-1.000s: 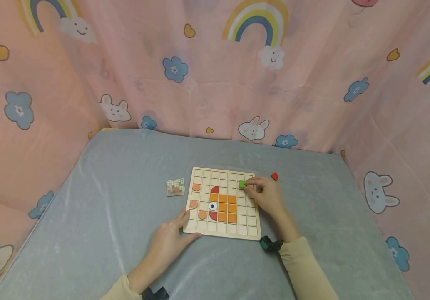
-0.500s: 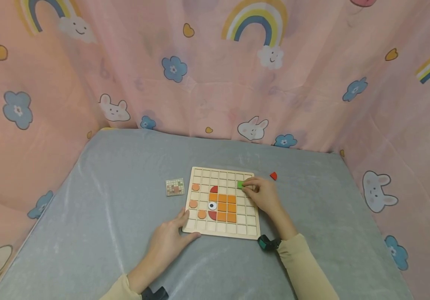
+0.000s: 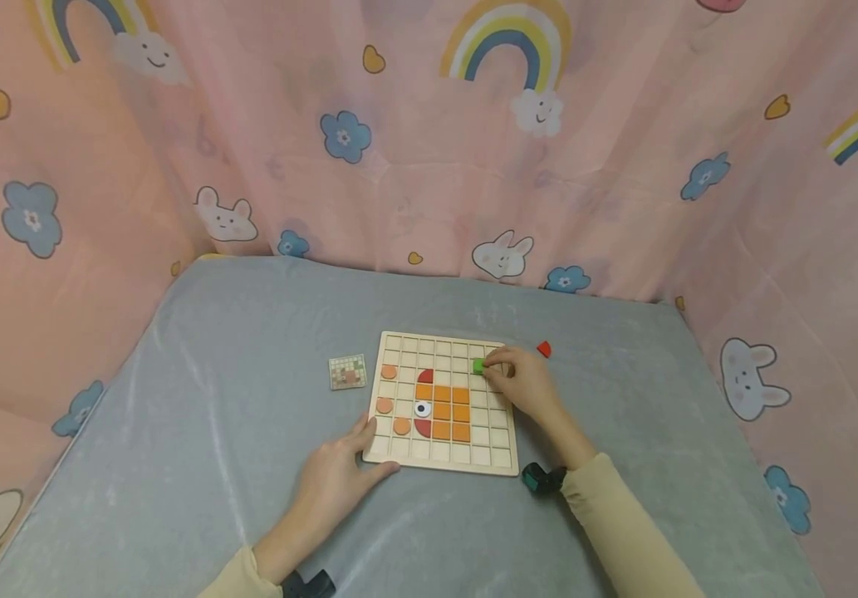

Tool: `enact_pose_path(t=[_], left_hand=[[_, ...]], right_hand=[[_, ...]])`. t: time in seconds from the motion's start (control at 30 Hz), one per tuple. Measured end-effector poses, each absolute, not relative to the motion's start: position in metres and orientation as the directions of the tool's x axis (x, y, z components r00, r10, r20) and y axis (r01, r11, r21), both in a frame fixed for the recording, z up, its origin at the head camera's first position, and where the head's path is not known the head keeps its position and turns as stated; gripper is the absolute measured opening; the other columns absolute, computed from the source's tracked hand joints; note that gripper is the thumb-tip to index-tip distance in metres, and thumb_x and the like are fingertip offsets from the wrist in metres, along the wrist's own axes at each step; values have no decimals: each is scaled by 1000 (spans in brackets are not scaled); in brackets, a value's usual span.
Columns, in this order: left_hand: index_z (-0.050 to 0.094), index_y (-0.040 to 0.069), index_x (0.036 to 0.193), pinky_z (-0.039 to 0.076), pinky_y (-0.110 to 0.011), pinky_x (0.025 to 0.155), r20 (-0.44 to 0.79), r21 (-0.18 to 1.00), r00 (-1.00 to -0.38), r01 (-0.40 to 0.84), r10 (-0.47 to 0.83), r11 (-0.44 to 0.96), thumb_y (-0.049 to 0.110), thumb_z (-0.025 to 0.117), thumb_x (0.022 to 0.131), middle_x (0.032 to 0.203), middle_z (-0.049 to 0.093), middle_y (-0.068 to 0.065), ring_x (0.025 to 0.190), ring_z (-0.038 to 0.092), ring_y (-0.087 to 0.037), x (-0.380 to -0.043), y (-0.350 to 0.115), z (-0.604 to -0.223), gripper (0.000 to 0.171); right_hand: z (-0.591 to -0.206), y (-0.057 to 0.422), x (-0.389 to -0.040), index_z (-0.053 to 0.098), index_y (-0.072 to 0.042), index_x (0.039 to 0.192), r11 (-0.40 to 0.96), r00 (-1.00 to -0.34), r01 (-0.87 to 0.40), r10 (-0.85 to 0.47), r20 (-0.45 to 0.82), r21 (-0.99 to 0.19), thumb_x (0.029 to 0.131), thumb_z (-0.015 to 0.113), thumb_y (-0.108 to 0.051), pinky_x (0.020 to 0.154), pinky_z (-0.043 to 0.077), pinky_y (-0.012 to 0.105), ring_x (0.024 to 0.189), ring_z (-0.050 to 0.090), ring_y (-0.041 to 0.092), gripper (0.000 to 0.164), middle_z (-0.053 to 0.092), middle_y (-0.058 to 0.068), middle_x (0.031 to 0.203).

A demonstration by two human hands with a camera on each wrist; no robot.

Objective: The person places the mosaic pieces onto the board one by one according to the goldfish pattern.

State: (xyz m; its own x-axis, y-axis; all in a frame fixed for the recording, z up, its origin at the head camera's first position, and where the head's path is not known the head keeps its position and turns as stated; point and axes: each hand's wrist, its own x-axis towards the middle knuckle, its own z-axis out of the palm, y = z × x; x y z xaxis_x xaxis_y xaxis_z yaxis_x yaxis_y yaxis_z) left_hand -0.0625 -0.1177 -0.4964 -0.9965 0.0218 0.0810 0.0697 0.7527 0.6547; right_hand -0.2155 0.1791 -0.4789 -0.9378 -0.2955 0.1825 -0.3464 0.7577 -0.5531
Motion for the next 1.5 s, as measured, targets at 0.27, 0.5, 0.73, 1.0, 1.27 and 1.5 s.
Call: enact_pose_path(t=[0.27,0.5,0.73,1.0,1.27,1.5], left_hand=[[68,5,142,61,-53,84,69,663,-997,62,22,746,44,93,79,147,63,-14,120,68,-45,-62,-118,-495,78],[67,6,143,60,-55,88,66,662,-998,62,25,747,44,93,79,147,63,-15,122,68,-45,-61,-118,-495,78],[68,4,142,60,-54,90,71,669,-997,66,25,741,43,94,79,147,63,-16,123,68,-44,-61,-119,-495,78],[68,5,141,60,-55,88,76,665,-997,71,27,744,43,93,79,146,64,-16,122,68,-45,-62,-119,-496,78],[68,6,142,60,-54,88,70,661,-997,63,22,748,44,93,79,147,63,-13,123,68,-44,-62,-118,-496,78],[68,6,142,60,-54,89,70,664,-997,62,20,745,44,93,79,149,62,-11,123,68,-43,-62,-118,-496,77]], right_hand=[[-473,181,-225,83,-7,109,740,-949,-308,-284,137,-598,94,83,-18,59,42,32,65,51,16,19,77,14,122],[-480,184,-232,83,-7,106,708,-923,-369,-355,147,-602,93,83,-15,60,47,32,67,55,16,15,77,14,117],[-478,186,-237,83,-6,101,678,-884,-440,-441,154,-589,91,83,-9,62,47,32,67,54,15,11,77,14,114],[-472,190,-239,84,-6,99,675,-857,-482,-497,139,-559,91,84,-11,61,45,30,65,52,12,10,78,10,107],[-470,192,-240,85,-6,100,693,-840,-514,-526,132,-507,91,85,-13,62,49,30,67,57,11,11,79,11,110],[-474,193,-240,86,-7,103,706,-860,-476,-498,109,-524,92,84,-15,69,52,33,81,65,16,13,79,10,114]])
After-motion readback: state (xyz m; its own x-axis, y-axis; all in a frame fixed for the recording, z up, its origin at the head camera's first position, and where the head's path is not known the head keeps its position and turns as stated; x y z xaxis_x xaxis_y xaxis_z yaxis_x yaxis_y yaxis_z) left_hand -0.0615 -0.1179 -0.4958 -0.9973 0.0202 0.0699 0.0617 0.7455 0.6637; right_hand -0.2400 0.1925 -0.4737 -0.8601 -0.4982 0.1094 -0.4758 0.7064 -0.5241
